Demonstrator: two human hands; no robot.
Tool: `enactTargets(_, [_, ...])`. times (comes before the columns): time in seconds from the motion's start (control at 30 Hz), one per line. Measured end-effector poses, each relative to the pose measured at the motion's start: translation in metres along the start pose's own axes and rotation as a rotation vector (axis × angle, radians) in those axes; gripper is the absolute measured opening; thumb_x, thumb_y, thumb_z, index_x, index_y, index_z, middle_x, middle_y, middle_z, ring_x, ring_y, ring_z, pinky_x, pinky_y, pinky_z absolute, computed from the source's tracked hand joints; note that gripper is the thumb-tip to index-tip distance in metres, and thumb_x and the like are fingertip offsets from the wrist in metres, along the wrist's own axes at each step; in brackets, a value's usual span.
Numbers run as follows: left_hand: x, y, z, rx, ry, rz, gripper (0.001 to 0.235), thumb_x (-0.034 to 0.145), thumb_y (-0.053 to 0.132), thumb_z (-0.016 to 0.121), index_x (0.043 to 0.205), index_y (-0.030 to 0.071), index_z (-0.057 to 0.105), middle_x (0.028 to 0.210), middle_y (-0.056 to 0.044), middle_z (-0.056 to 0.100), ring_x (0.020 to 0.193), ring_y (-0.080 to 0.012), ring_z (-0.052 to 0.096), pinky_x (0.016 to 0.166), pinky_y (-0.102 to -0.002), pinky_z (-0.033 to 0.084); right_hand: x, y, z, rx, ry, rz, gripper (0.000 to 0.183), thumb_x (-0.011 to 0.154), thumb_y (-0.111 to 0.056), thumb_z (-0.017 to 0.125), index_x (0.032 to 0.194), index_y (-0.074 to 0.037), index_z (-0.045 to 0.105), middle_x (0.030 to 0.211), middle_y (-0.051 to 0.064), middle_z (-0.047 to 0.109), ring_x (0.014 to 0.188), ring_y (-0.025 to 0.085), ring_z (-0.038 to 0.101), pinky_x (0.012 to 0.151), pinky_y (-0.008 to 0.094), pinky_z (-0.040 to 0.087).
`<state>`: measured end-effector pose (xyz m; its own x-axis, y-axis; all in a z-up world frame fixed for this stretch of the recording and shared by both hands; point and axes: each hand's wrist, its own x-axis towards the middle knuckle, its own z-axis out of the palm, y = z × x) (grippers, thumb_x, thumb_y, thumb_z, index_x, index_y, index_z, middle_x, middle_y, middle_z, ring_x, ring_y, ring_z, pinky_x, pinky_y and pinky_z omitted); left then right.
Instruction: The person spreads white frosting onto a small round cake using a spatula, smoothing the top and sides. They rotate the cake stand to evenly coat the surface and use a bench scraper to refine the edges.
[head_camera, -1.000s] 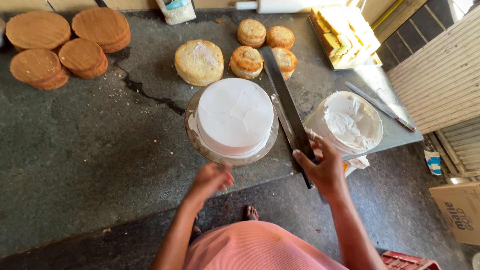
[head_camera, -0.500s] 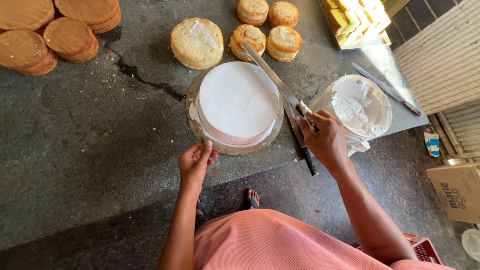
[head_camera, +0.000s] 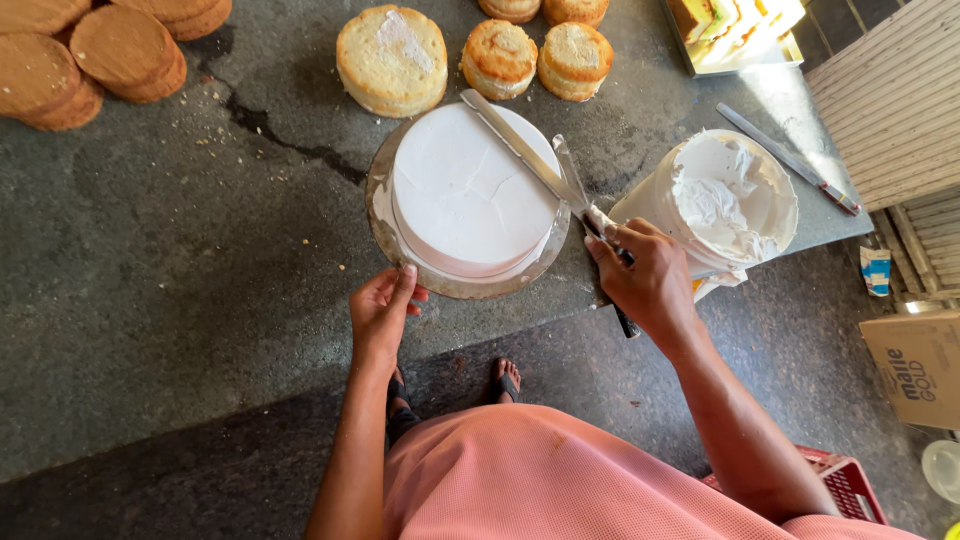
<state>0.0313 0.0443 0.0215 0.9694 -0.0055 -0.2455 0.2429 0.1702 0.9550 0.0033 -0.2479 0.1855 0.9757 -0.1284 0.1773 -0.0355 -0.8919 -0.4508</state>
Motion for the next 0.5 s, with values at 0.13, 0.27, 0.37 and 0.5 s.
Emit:
enactTargets(0.13, [0.001,-0.001,-0.001,-0.007,0.0,-0.006,0.038,0.094,0.043,0.071,0.09,0.006,0.074,0.078,-0.004,0.074,0.074,-0.0123,0.071,0.063,-0.027,0.053,-0.01,-0.015,0.002,0.0,-0.06,-0.01,0.024,0.094,-0.02,0.072,0.109,-0.001,0.076,0.081,0.013,0.062,0.059,0.029,0.058,0.059,0.044,0.045])
enactTargets(0.27, [0.0,-0.003,0.001,-0.023,-0.019,-0.003,0.04,0.096,0.044,0.07,0.089,0.005,0.073,0.079,-0.004,0.074,0.075,-0.0111,0.07,0.065,-0.027,0.052,-0.025,-0.03,0.003,0.05,-0.029,-0.132,0.022,0.094,-0.018,0.073,0.104,0.001,0.075,0.08,0.012,0.061,0.06,0.025,0.056,0.059,0.041,0.044])
enactTargets(0.37, [-0.002,-0.004,0.004,-0.052,-0.028,-0.011,0.039,0.096,0.043,0.069,0.091,0.005,0.073,0.08,-0.003,0.074,0.075,-0.0108,0.069,0.064,-0.027,0.051,-0.039,-0.038,0.009,0.045,-0.084,-0.107,0.019,0.094,-0.017,0.075,0.097,0.002,0.075,0.076,0.012,0.058,0.057,0.022,0.053,0.056,0.04,0.041])
enactTargets(0.5, [-0.007,-0.006,0.008,-0.09,-0.044,0.011,0.037,0.096,0.042,0.069,0.092,0.005,0.073,0.081,-0.003,0.074,0.075,-0.0103,0.068,0.064,-0.026,0.051,-0.057,-0.039,0.02,0.291,-0.26,-0.101,0.017,0.094,-0.016,0.075,0.097,0.001,0.077,0.077,0.008,0.059,0.057,0.014,0.049,0.05,0.034,0.038])
